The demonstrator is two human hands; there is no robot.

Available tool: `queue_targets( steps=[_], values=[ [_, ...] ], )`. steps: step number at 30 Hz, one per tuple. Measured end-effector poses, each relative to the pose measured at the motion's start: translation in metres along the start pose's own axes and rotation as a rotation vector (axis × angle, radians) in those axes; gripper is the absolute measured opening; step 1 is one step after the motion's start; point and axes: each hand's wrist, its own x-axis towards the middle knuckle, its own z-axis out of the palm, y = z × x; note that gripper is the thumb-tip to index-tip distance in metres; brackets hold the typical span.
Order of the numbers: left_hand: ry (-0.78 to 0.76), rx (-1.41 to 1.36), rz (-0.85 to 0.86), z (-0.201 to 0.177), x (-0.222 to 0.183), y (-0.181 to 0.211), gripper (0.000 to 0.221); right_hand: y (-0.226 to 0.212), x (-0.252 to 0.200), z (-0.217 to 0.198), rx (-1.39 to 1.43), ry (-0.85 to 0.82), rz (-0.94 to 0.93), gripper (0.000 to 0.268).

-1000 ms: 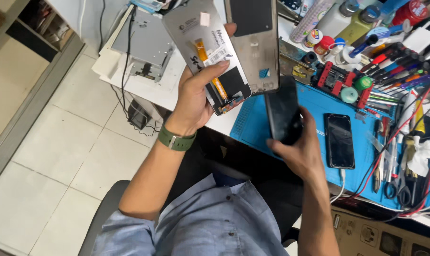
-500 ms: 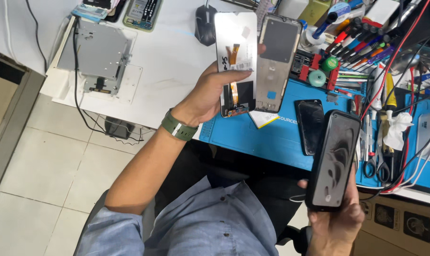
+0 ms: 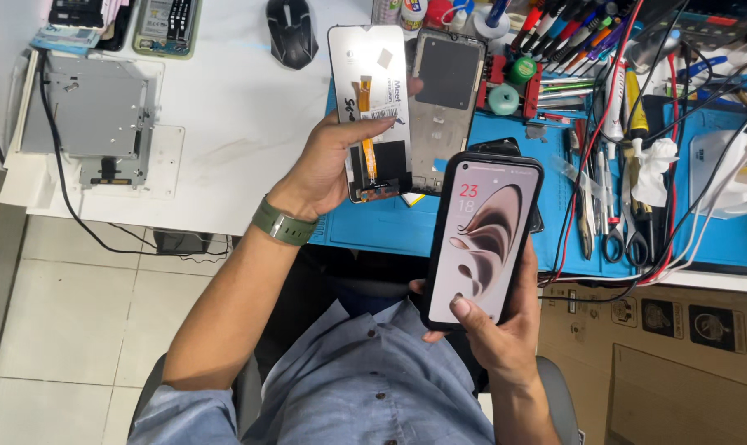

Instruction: The person removes a smartphone from their shirt pocket, then separates the phone into its front display assembly and rear chassis. They hold both parts while using another smartphone to take a photo of the disassembled components.

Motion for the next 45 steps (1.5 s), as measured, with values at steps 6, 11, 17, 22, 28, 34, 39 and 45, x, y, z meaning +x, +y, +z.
queue_targets(
  steps=[6,11,17,22,28,34,39,45],
  values=[
    [0.022,0.249,0.002,-0.001,0.000,-0.002,0.046,-0.001,-0.002,0.000,-0.075,-0.001,-0.023,0.104],
    [-0.048,-0.077,-0.069,-0.002,-0.002,-0.001,0.055,-0.003,-0.007,-0.004,-0.163,0.052,-0.025,0.107],
    [-0.076,-0.078,-0.032,-0.002,-0.009,-0.001,0.053,0.000,-0.008,-0.006,-0.106,0.009,-0.034,0.108],
    [-0.009,0.048,-0.016,-0.002,-0.016,0.006,0.049,-0.001,-0.006,-0.007,0.113,-0.094,0.018,0.109],
    [-0.039,0.009,-0.036,0.000,-0.019,0.011,0.051,0.011,-0.010,-0.017,0.333,-0.250,0.035,0.098],
    [0.003,0.209,-0.002,0.005,-0.020,0.013,0.048,0.002,-0.007,-0.008,0.341,-0.243,0.080,0.099],
    [0.029,0.025,-0.069,0.008,-0.017,0.014,0.059,0.009,-0.014,-0.019,0.288,-0.251,0.024,0.093],
    [0.017,-0.008,-0.051,0.001,-0.013,0.006,0.059,0.008,-0.009,-0.026,0.266,-0.212,0.033,0.097]
  ],
)
